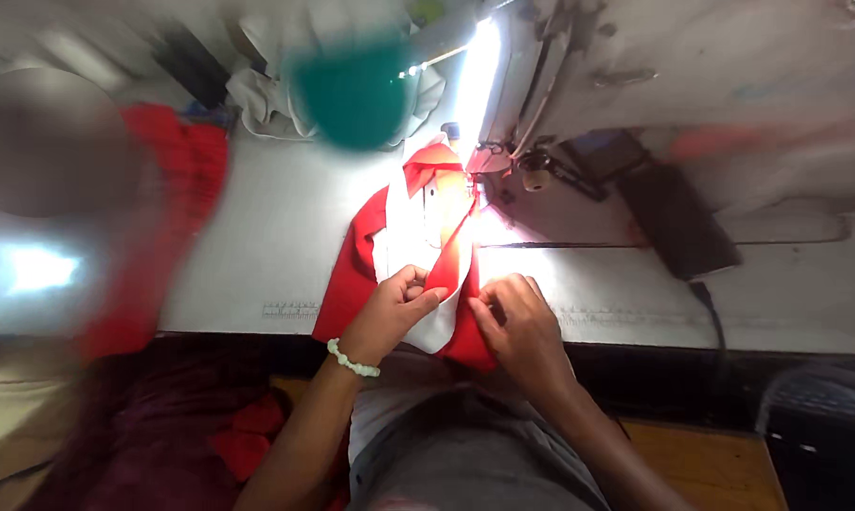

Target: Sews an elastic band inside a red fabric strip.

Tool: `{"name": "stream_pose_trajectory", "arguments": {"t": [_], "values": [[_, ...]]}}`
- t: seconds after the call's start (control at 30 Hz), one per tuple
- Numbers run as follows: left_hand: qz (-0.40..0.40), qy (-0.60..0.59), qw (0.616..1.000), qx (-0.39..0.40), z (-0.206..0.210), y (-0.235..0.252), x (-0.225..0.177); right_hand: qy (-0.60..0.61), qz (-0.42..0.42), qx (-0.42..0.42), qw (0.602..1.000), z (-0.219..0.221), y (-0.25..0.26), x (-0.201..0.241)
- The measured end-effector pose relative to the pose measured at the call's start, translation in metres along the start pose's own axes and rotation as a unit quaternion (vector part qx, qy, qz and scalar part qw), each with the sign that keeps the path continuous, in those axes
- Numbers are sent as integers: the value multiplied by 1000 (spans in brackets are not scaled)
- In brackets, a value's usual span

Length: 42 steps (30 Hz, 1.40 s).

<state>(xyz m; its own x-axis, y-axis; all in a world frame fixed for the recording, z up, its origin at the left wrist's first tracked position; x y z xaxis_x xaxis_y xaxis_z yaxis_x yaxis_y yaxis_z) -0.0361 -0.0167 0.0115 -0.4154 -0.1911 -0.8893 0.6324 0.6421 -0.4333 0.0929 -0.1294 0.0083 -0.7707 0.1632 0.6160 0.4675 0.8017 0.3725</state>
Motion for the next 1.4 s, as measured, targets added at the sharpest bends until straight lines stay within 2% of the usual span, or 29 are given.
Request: {"name": "stream_pose_trajectory", "arguments": {"t": [0.07,0.17,0.27,0.4,0.57,0.63,0.73,0.8,0.97,1.07,1.13,1.23,1.4], "values": [[9,18,999,-35,-7,-3,0,74,71,1,995,-7,3,-1],[83,117,979,-142,-19,-10,-4,238,202,43,949,-3,5,-10],[195,204,923,-260,-15,-22,-20,332,232,49,913,7,2,-9],[222,283,885,-294,1,-24,-26,384,249,34,888,10,-1,-4],[254,400,813,-338,8,-30,-31,356,174,38,917,5,-3,-3],[257,436,794,-336,10,-34,-35,311,99,47,944,5,-3,-2],[220,443,821,-285,12,-36,-35,174,-47,-4,984,1,-1,5],[210,448,823,-280,10,-33,-32,103,-99,-38,989,1,0,9],[293,466,760,-346,12,-36,-38,77,-138,-71,985,6,-5,15],[335,493,743,-304,25,-40,-37,67,-151,-68,984,9,-10,16],[307,505,765,-254,27,-38,-25,56,-142,-60,986,11,-15,15],[219,423,861,-178,12,-37,-7,27,-119,-50,991,11,-25,14],[233,300,921,-91,-7,-45,0,1,-119,-26,993,9,-39,15]]}}
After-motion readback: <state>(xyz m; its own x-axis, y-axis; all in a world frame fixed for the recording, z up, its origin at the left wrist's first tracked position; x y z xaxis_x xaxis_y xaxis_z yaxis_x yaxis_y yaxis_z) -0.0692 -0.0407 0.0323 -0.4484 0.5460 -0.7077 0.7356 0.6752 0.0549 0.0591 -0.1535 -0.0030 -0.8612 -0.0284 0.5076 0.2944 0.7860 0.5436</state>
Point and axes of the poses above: each hand's wrist, its own y-axis towards the middle knuckle, its own z-axis out of the palm, x = y × z, the point moved 6 cm from there along y, towards the middle knuckle, and after that the axes turned 3 degrees about -x, right-handed, at the moved point
